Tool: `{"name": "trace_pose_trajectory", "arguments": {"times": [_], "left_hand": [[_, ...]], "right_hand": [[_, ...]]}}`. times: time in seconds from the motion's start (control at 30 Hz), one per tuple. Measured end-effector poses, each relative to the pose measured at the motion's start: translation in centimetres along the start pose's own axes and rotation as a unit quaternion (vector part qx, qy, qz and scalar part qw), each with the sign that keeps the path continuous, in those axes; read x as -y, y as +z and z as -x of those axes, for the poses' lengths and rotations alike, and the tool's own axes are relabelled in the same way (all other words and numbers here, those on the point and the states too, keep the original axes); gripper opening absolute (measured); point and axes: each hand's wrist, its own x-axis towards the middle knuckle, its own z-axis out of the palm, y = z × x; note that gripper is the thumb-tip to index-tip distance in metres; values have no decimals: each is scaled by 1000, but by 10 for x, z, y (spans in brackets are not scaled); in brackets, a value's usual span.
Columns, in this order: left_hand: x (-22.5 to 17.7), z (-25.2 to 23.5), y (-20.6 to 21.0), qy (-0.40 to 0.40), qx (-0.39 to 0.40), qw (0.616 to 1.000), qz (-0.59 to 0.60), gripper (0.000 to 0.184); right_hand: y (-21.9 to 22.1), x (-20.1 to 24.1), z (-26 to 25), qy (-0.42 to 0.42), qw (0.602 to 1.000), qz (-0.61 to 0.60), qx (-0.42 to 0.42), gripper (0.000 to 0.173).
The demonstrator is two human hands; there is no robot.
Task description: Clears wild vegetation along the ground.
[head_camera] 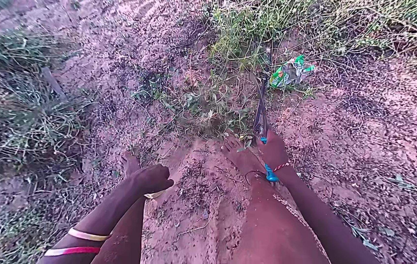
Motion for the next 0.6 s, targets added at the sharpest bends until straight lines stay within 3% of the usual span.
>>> {"name": "trace_pose_trajectory", "arguments": {"times": [0.17, 0.27, 0.33, 0.4, 0.43, 0.5, 0.53, 0.6], "left_hand": [[12, -3, 11, 1, 0, 1000, 1, 49], [18, 2, 14, 27, -11, 1000, 1, 48], [-20, 45, -11, 6, 2, 1000, 14, 44], [-74, 92, -43, -93, 36, 994, 54, 39], [-76, 93, -43, -102, 36, 993, 51, 39], [-24, 48, -15, 18, 1, 1000, -1, 45], [-2, 21, -1, 38, 2, 999, -8, 48], [7, -5, 4, 4, 12, 1000, -9, 50]], "right_hand": [[0, -9, -19, 91, 995, -26, -2, 46], [3, -16, -27, 100, 993, -60, 22, 45], [5, -22, -30, 87, 988, -123, 21, 44], [2, -19, -29, 66, 982, -174, 44, 43], [1, -15, -28, 48, 978, -188, 75, 40], [1, -4, -26, -1, 963, -205, 172, 34], [2, 8, -24, -32, 956, -180, 231, 36], [2, 47, -22, -121, 945, -59, 299, 47]]}}
